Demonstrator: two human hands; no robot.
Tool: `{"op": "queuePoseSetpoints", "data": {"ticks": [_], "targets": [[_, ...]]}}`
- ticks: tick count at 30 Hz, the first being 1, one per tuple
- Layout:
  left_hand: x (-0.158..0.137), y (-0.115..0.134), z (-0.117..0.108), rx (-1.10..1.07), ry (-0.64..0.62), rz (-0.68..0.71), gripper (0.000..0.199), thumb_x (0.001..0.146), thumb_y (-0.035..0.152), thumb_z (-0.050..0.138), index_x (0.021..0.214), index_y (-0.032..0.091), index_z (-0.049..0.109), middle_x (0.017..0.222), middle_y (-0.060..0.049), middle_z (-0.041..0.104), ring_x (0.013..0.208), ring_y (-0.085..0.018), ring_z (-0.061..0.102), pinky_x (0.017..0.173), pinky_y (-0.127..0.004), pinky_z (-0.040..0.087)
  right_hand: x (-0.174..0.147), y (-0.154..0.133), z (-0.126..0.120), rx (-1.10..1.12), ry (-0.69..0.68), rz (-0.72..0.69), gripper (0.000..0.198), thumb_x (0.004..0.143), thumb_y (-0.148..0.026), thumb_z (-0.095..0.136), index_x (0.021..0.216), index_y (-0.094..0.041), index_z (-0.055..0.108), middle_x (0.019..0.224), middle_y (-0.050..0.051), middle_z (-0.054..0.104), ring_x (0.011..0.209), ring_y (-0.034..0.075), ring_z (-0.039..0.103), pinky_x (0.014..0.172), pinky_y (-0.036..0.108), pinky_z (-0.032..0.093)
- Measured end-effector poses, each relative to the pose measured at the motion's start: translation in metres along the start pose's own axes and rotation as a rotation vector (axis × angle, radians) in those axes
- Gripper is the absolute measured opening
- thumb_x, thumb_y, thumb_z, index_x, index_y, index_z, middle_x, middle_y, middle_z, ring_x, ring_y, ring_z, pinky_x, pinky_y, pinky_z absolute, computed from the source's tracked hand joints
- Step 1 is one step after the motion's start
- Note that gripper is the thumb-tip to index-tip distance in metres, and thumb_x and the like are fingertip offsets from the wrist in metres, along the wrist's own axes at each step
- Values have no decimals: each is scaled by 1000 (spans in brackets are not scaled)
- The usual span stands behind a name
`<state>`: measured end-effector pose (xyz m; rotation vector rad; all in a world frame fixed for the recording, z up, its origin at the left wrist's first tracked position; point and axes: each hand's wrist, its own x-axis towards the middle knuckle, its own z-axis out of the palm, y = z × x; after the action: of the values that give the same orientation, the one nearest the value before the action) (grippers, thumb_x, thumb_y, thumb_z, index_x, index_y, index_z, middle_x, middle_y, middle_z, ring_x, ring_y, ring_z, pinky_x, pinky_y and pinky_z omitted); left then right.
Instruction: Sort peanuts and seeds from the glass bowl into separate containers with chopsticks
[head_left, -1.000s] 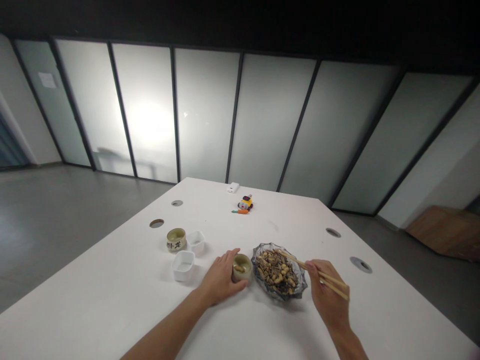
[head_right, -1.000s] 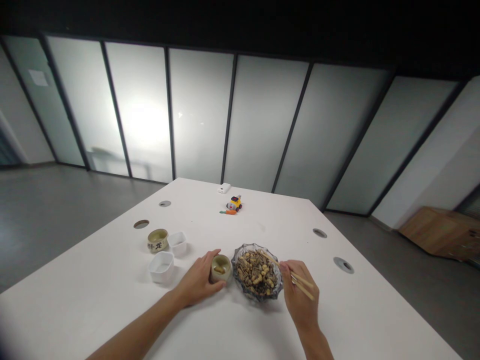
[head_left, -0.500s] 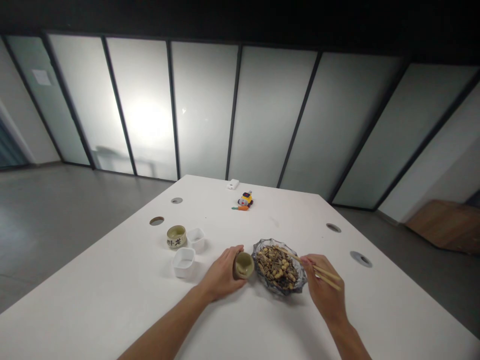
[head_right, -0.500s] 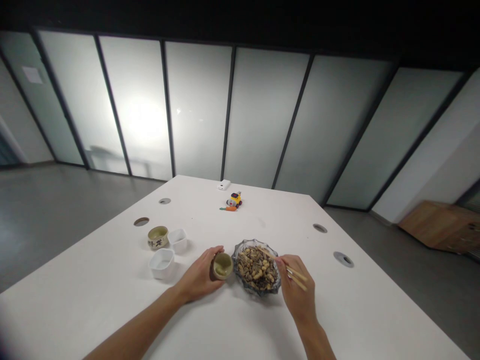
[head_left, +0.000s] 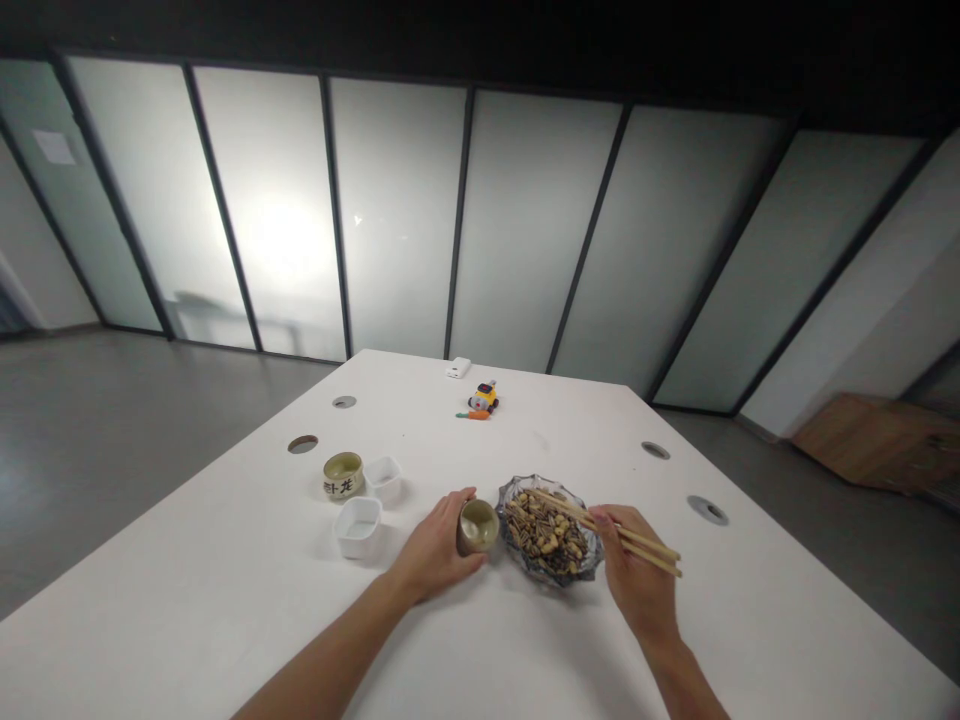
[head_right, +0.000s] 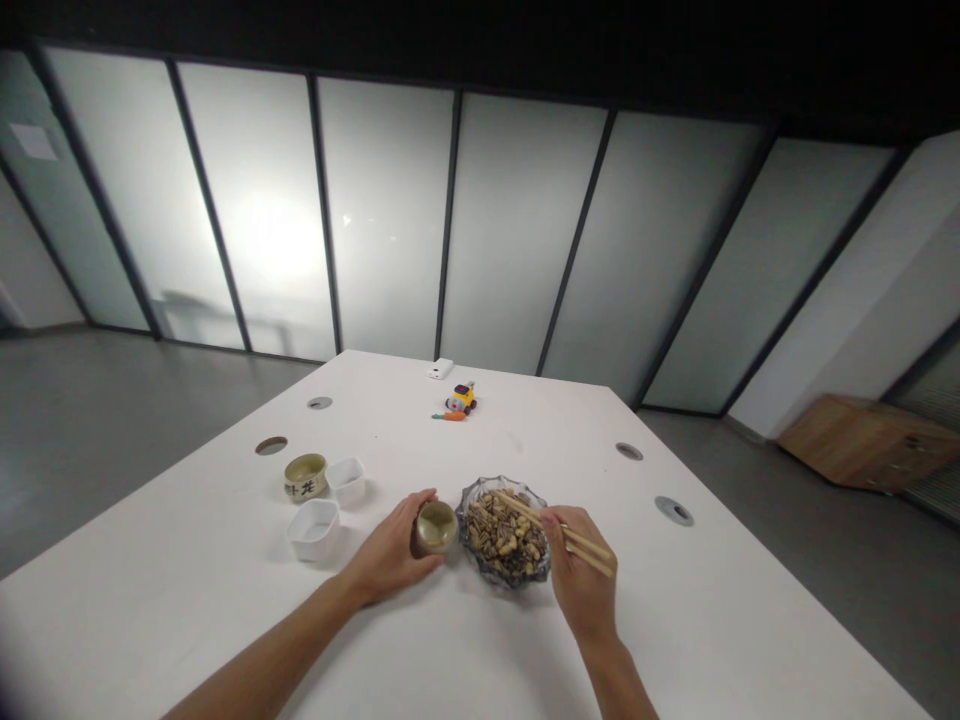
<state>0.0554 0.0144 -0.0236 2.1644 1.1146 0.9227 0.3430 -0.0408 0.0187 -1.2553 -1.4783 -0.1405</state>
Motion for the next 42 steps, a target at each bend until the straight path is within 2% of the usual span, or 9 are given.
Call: {"op": "queuePoseSetpoints", "data": {"ticks": [7,20,27,37,42], "targets": [[1,0,1,-1,-16,-32,85,75,23,80,151,20,43,153,-16,55,143,-32,51,124,-50,38,-4,-2,7,57,-101,102,39,100,-56,60,89,-22,75,86,6,76,77,21,73,69,31,58],[0,4,-1,-2,-30,-46,83,79,26,78,153,20,42,152,-16,56,141,-33,54,122,-48,40,-6,-4,11,104,-152,-14,31,101,-47,62,85,-24,74,84,5,74,76,20,72,71,31,60],[0,1,1,-4,-19,-26,83,78,26,79,152,21,43,151,-16,57,140,-34,54,121,-50,41,-9,-5,15,152,-191,0,27,102,-43,62,88,-23,74,87,5,74,78,20,72,72,31,61],[0,-1,2,2,-34,-51,83,77,25,78,152,19,42,152,-17,56,143,-34,52,123,-48,39,-5,-3,8,100,-72,-35,27,102,-42,61,87,-24,75,84,5,74,75,20,71,70,31,59],[0,0,1,0,-32,-54,84,77,26,79,152,19,43,152,-17,56,142,-34,52,122,-49,39,-4,-9,5,97,12,71,35,101,-50,60,84,-23,75,82,5,73,75,21,71,69,32,59]]}}
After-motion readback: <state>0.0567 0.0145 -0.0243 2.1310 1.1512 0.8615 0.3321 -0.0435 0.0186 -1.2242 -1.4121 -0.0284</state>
